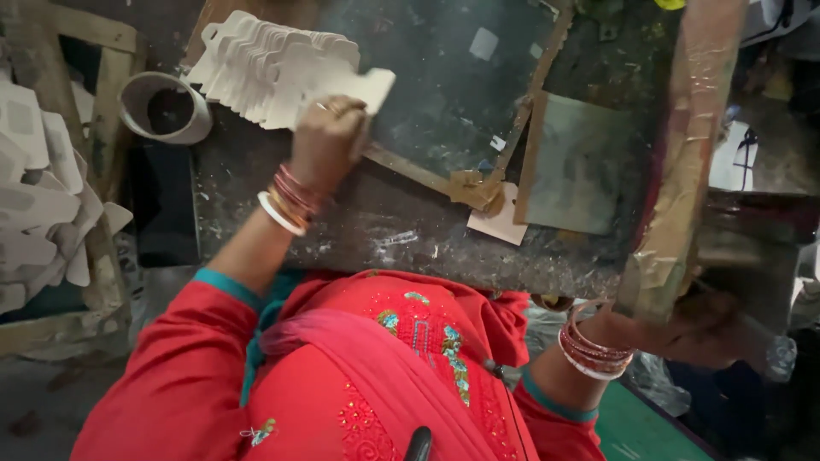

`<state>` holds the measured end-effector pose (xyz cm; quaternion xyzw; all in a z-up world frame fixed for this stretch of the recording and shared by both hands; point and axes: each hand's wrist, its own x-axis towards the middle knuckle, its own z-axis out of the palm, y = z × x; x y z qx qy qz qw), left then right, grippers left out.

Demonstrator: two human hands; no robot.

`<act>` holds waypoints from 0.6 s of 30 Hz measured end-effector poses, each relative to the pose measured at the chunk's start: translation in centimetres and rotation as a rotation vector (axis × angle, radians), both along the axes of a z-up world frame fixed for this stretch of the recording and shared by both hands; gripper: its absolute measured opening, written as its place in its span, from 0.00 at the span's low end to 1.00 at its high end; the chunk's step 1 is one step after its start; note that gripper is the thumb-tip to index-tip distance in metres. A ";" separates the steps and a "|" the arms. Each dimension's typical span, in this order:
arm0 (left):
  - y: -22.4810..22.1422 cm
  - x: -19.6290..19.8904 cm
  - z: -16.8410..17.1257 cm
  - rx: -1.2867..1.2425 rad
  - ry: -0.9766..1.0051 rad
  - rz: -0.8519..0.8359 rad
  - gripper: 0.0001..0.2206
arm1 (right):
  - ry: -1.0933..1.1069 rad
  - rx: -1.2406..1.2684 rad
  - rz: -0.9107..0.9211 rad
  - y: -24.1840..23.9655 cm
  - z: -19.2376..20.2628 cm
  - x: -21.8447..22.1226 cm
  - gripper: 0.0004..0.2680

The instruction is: Applying ink to paper cutouts using a manual screen-printing frame and a squeegee.

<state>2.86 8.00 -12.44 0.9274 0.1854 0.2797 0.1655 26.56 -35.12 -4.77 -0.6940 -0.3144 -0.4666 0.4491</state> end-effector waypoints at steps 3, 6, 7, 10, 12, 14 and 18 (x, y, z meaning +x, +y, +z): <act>-4.7 2.2 -2.3 -0.065 -0.006 -0.079 0.05 | -0.261 -0.374 -0.415 1.5 2.5 -1.6 0.14; -7.6 6.0 -5.3 0.041 -0.031 -0.245 0.12 | -0.540 -0.654 -0.873 0.9 2.7 -1.0 0.15; -7.8 7.4 -5.3 -0.017 -0.058 -0.293 0.13 | -0.645 -0.744 -1.079 0.9 2.7 -0.8 0.15; -8.3 11.2 -5.4 -0.099 0.000 -0.355 0.12 | -0.609 -0.799 -1.220 -2.5 -0.1 0.1 0.15; -8.3 12.8 -4.2 -0.112 0.077 -0.365 0.11 | -0.476 -0.747 -1.154 -3.4 -0.9 0.2 0.14; -8.3 13.4 -2.2 -0.186 0.009 -0.456 0.12 | -0.298 -0.529 -0.811 -2.1 -0.1 -0.5 0.16; -8.6 12.6 -3.9 -0.153 0.014 -0.491 0.09 | -0.173 -0.162 -0.542 -4.0 -3.2 1.4 0.16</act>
